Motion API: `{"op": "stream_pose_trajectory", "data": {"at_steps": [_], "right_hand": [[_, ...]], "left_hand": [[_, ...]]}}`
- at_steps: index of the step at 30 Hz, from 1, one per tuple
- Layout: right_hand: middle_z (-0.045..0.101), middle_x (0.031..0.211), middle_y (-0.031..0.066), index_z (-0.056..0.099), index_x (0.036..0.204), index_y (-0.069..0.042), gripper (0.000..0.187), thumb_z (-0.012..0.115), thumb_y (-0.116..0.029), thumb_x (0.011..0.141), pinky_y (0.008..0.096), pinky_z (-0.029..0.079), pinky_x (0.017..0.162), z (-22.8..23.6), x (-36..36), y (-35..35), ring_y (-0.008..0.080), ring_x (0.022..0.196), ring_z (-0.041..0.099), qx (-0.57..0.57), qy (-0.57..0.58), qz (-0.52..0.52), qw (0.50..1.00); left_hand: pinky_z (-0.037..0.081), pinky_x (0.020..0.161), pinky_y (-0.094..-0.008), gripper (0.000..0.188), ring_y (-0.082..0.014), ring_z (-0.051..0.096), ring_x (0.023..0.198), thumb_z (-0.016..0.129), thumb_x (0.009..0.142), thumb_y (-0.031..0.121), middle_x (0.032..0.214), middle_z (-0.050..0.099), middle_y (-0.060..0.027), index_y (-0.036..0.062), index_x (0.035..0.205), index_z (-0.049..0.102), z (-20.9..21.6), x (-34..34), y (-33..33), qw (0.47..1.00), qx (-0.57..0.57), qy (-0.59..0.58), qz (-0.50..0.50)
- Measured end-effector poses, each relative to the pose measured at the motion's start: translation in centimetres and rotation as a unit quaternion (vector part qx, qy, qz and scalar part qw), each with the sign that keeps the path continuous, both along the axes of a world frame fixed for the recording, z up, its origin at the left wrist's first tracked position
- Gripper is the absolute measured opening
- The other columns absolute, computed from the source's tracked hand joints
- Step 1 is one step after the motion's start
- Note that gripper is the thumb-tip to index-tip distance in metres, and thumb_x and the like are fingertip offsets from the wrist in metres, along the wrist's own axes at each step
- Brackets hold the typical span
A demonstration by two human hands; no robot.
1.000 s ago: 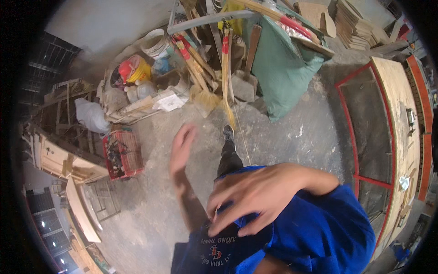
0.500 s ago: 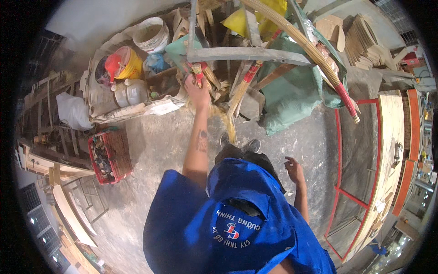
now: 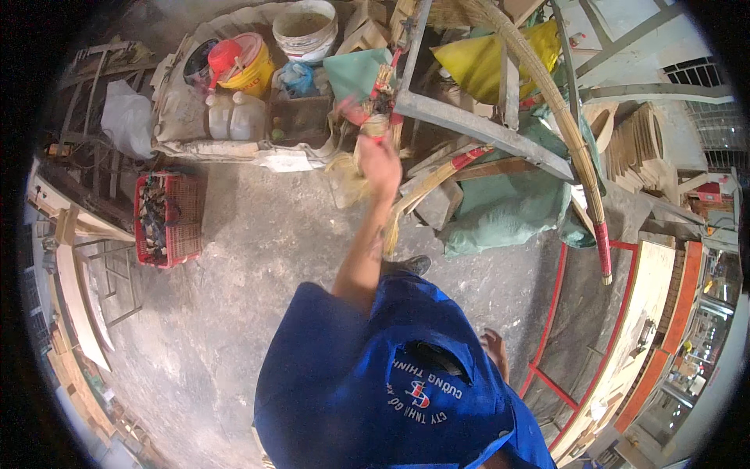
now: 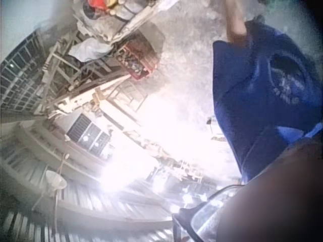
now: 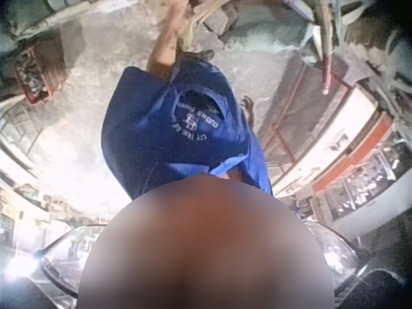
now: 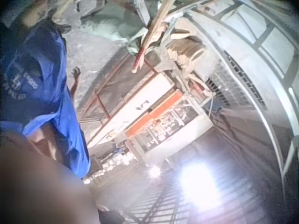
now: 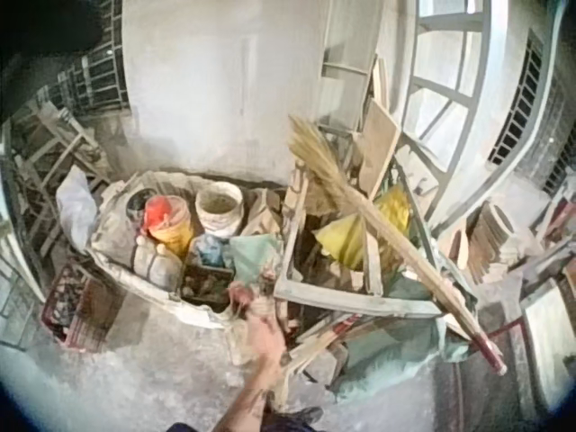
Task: The person moves around a workshop, picks up a dustpan and broom, and sweeps the floor. They gather debris into a pile and continue sweeping different areas of the concrete floor.
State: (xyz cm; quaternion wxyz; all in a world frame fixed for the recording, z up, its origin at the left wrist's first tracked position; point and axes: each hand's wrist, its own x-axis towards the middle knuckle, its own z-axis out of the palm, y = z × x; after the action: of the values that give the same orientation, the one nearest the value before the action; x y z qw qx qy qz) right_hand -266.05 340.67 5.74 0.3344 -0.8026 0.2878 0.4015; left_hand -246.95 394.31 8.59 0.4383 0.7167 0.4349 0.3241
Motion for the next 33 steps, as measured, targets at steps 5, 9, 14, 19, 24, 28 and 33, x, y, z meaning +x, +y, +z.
{"op": "stream_pose_trajectory", "data": {"at_steps": [5,9,14,19,24,28,33], "right_hand": [[0.069,0.103,0.0060,0.054,0.136,-0.015,0.039,0.055,-0.022,0.097,0.0296,0.051,0.061,0.0,5.2,2.8,0.0157,0.083,0.066,0.033,-0.109,0.018,0.993],[0.072,0.106,0.0104,0.058,0.132,-0.011,0.038,0.056,-0.021,0.096,0.0315,0.053,0.070,0.1,6.0,5.4,0.0183,0.086,0.068,0.080,-0.129,0.130,0.980],[0.073,0.103,0.0144,0.060,0.130,-0.011,0.037,0.056,-0.020,0.094,0.0356,0.055,0.075,-1.7,5.3,7.0,0.0211,0.084,0.070,0.056,-0.083,0.172,0.980],[0.073,0.097,0.0140,0.062,0.126,-0.011,0.033,0.057,-0.016,0.094,0.0358,0.057,0.071,-5.7,5.1,6.8,0.0240,0.078,0.071,0.011,0.031,0.218,0.975],[0.069,0.115,0.0148,0.060,0.127,-0.009,0.036,0.056,-0.016,0.092,0.0379,0.054,0.088,-7.8,7.8,8.2,0.0282,0.100,0.068,0.076,-0.009,0.312,0.947],[0.062,0.120,0.0241,0.064,0.115,-0.004,0.034,0.056,-0.023,0.089,0.0477,0.049,0.092,-7.2,12.8,12.5,0.0425,0.109,0.060,0.006,-0.179,0.336,0.925],[0.065,0.110,0.0243,0.061,0.123,-0.007,0.035,0.048,-0.016,0.092,0.0475,0.048,0.089,-6.0,21.4,18.4,0.0410,0.102,0.062,0.107,-0.341,0.224,0.907]], "left_hand": [[0.049,0.084,-0.0434,0.041,-0.0362,0.064,0.098,0.055,0.099,0.017,0.109,0.063,-0.0244,-0.0068,0.128,0.040,4.0,-1.6,4.5,0.983,0.077,-0.169,0.010],[0.050,0.063,-0.0330,0.023,-0.0184,0.062,0.069,0.060,0.098,0.021,0.081,0.065,-0.0090,-0.0005,0.102,0.053,7.7,-2.7,9.4,0.969,-0.039,-0.241,0.034],[0.037,0.045,-0.0246,0.030,-0.0090,0.046,0.046,0.059,0.097,0.015,0.054,0.050,-0.0008,0.0077,0.070,0.049,12.1,-10.2,12.8,0.945,0.021,-0.325,0.031],[0.037,0.045,-0.0276,0.027,-0.0109,0.047,0.045,0.059,0.096,0.017,0.051,0.049,-0.0012,0.0066,0.072,0.053,14.6,-15.0,13.8,0.983,0.036,-0.176,-0.039],[0.042,0.050,-0.0343,0.045,-0.0154,0.054,0.047,0.063,0.093,0.037,0.051,0.052,-0.0046,0.0023,0.066,0.059,11.8,-16.9,12.2,0.982,-0.028,0.160,-0.099],[0.044,0.052,-0.0380,0.046,-0.0171,0.055,0.048,0.060,0.092,0.041,0.052,0.050,-0.0046,-0.0004,0.071,0.061,7.2,-19.8,8.6,0.916,-0.033,0.370,-0.152],[0.043,0.046,-0.0346,0.036,-0.0152,0.050,0.042,0.059,0.094,0.031,0.050,0.048,-0.0023,0.0029,0.072,0.057,3.1,-24.3,4.0,0.934,-0.092,0.297,-0.178]]}}
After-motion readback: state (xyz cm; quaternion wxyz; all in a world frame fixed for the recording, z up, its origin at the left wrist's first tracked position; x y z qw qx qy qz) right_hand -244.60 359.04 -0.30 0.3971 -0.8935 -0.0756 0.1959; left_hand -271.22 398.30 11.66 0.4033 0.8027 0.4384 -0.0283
